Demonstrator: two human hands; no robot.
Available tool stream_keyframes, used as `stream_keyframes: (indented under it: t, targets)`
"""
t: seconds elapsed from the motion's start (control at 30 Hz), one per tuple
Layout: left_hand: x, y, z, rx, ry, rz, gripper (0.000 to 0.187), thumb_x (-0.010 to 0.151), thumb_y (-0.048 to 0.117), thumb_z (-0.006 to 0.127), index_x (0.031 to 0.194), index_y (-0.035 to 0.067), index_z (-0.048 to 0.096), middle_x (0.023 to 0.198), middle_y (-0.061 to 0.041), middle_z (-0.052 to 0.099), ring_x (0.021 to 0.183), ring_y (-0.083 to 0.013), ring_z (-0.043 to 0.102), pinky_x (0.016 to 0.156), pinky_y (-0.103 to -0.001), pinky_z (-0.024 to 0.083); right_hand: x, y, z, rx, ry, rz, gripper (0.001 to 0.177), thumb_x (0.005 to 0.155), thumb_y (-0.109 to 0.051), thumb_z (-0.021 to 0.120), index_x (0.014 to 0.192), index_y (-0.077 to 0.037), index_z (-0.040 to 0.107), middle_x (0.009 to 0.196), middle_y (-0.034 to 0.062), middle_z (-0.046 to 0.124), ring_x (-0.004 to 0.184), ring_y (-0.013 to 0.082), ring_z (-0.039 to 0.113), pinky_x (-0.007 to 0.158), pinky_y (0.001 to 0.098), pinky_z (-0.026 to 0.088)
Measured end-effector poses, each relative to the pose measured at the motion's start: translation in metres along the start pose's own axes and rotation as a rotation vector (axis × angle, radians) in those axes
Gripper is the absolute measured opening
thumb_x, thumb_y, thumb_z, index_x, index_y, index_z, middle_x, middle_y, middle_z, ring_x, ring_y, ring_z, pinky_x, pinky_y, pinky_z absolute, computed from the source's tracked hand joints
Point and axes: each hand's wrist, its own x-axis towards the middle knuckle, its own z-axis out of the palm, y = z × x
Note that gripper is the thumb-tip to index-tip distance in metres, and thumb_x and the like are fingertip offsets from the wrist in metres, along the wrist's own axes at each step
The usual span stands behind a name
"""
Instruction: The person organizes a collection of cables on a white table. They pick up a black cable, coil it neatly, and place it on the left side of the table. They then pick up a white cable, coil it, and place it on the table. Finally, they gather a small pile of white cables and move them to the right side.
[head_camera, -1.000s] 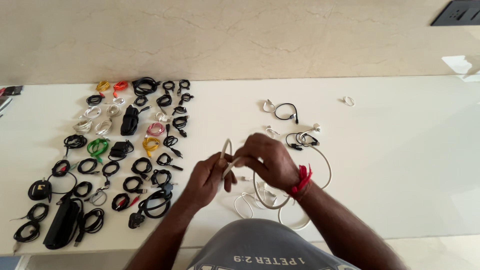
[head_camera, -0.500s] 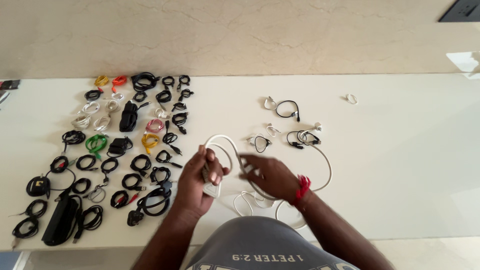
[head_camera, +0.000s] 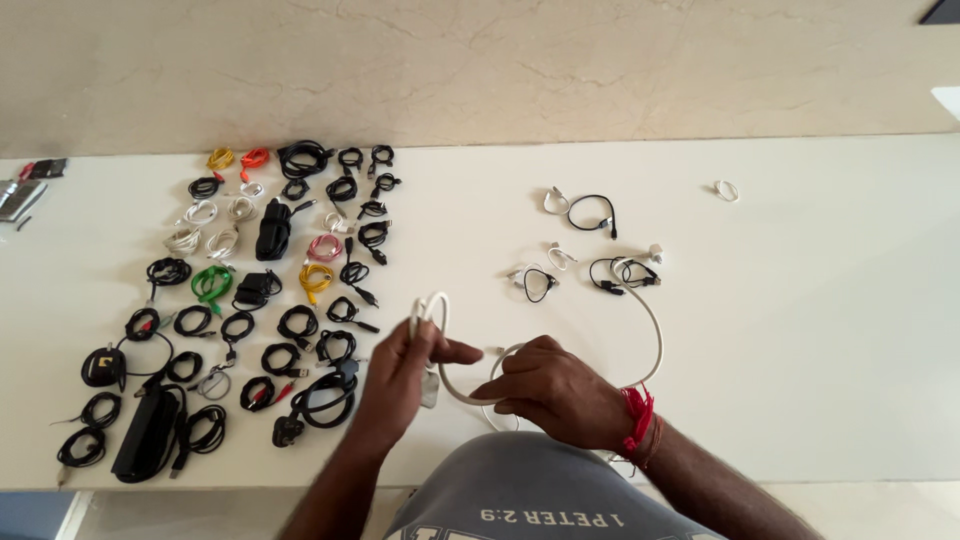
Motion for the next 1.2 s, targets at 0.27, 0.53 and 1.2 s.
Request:
stream_keyframes:
  t: [0.27,0.53,1.2]
  targets:
    - [-0.005,-0.008,0.016,0.048,-0.287,-0.071,0.036,0.109,0.031,0.040,0.111,0.003,0.061,0.085,-0.014,0.079,0.081,-0.0217,0.068,0.082,-0.039,0.054,0.014,0.011,-0.010,-0.026,0.244,0.101,0.014,0.088,-0.012,0.078,0.101,-0.008,0.077,0.080,0.0048,0.069,0.074,0.0193,0.065,0.066,0.0346,0.053]
    - [-0.007,-0.010,0.034,-0.424,-0.352,-0.039,0.042,0.114,0.038,0.032,0.105,0.005,0.056,0.073,-0.010,0.065,0.071,-0.0231,0.069,0.090,-0.039,0.054,0.014,0.063,0.014,0.497,0.447,0.343,0.020,0.099,-0.018,0.071,0.111,-0.002,0.071,0.097,0.0069,0.076,0.090,0.0118,0.070,0.077,0.0297,0.059]
    - [0.019,-0.002,-0.004,-0.605,0.298,0.096,0.033,0.110,0.038,0.055,0.097,0.008,0.061,0.065,0.002,0.057,0.059,-0.0092,0.053,0.085,-0.034,0.054,0.003,0.018,0.023,-0.117,0.068,0.559,0.030,0.094,-0.028,0.069,0.121,-0.014,0.075,0.077,0.0089,0.075,0.066,0.0249,0.071,0.063,0.0399,0.054]
